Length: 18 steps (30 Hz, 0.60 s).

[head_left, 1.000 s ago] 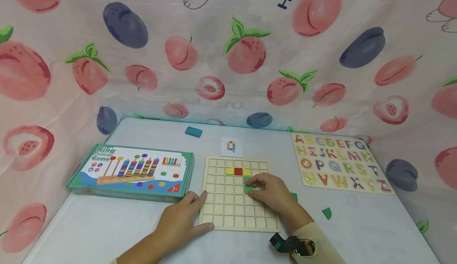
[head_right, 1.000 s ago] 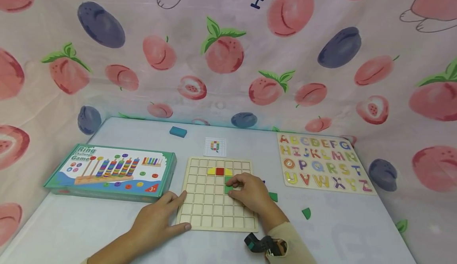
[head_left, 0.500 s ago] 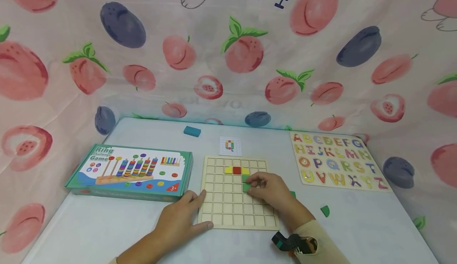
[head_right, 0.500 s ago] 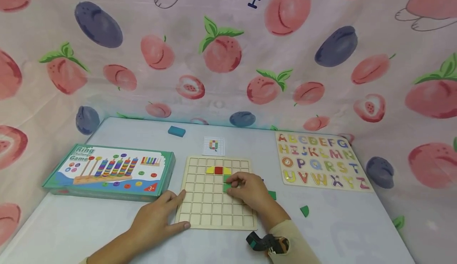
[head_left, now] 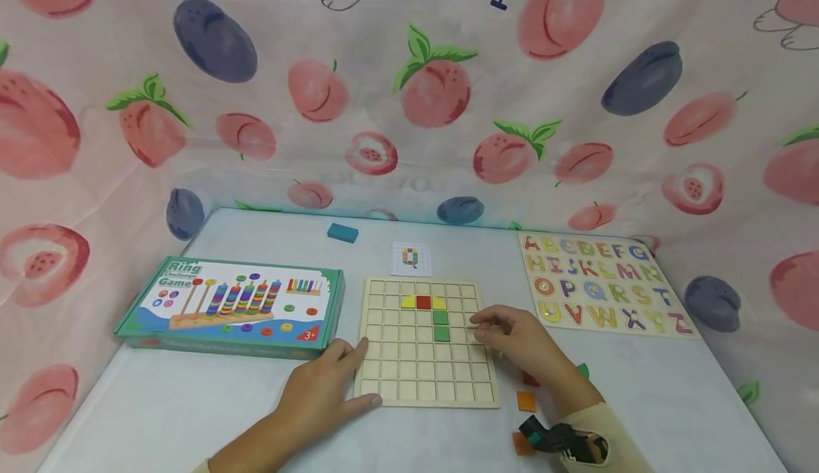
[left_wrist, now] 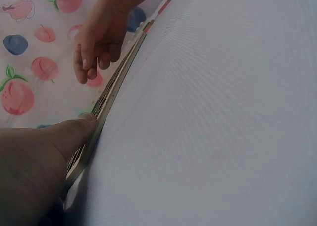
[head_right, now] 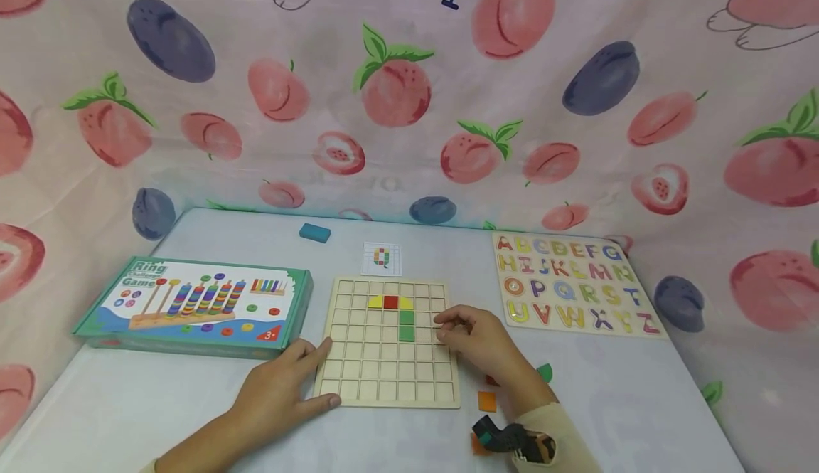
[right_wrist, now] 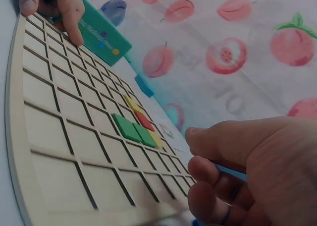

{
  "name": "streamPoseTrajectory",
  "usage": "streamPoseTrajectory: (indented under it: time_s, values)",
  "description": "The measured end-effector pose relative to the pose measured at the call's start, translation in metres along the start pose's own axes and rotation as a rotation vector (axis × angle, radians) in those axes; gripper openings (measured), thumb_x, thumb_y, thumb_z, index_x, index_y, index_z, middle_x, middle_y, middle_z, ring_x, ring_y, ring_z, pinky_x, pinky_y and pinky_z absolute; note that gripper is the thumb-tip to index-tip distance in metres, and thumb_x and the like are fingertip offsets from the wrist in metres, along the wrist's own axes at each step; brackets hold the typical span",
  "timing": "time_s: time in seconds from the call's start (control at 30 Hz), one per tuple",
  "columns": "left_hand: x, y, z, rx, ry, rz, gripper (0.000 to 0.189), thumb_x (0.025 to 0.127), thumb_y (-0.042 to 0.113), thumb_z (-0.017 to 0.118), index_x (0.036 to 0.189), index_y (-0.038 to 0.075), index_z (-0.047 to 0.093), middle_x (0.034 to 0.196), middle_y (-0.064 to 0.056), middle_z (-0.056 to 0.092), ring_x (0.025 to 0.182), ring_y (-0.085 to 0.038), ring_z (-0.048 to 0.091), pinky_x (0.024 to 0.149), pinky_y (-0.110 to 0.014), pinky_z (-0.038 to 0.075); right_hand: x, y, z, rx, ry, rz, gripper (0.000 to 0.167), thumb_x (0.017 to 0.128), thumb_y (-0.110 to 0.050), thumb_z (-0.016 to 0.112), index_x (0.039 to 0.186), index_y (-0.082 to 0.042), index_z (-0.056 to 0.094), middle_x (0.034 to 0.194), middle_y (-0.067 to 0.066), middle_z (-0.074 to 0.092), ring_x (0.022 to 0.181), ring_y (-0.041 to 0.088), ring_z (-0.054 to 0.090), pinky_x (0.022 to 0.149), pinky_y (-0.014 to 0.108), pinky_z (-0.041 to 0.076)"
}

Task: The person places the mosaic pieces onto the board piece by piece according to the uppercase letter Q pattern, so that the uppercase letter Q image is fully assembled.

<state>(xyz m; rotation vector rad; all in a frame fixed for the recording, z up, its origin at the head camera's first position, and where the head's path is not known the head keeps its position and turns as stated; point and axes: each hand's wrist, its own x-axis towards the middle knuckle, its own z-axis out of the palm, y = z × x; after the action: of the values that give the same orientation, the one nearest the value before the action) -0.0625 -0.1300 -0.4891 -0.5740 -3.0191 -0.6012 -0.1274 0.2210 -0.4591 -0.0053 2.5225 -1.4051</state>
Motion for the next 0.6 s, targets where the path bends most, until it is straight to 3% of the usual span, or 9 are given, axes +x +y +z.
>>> streamPoseTrajectory:
  time_s: [0.33,0.6]
  values:
    - [0.0,0.002,-0.001,0.016,-0.007,-0.015,0.09,0.081,0.061,0.088,0.151,0.012,0.063,0.107,0.005,0.054,0.067,-0.004,0.041,0.056,-0.021,0.038,-0.032,0.017,-0.026,-0.064,-0.018,0.029,0.022,0.096,-0.024,0.082,0.116,-0.015,0.079,0.09,0.003,0.068,0.071,0.022,0.057,0.059,0.03,0.049]
    - [0.0,0.001,-0.001,0.017,0.0,-0.007,0.089,0.081,0.06,0.088,0.151,0.011,0.063,0.108,0.004,0.054,0.066,-0.004,0.04,0.056,-0.021,0.037,-0.068,0.038,-0.033,-0.059,-0.098,0.033,0.027,0.089,-0.019,0.088,0.113,-0.012,0.079,0.098,0.004,0.072,0.074,0.018,0.058,0.064,0.027,0.049]
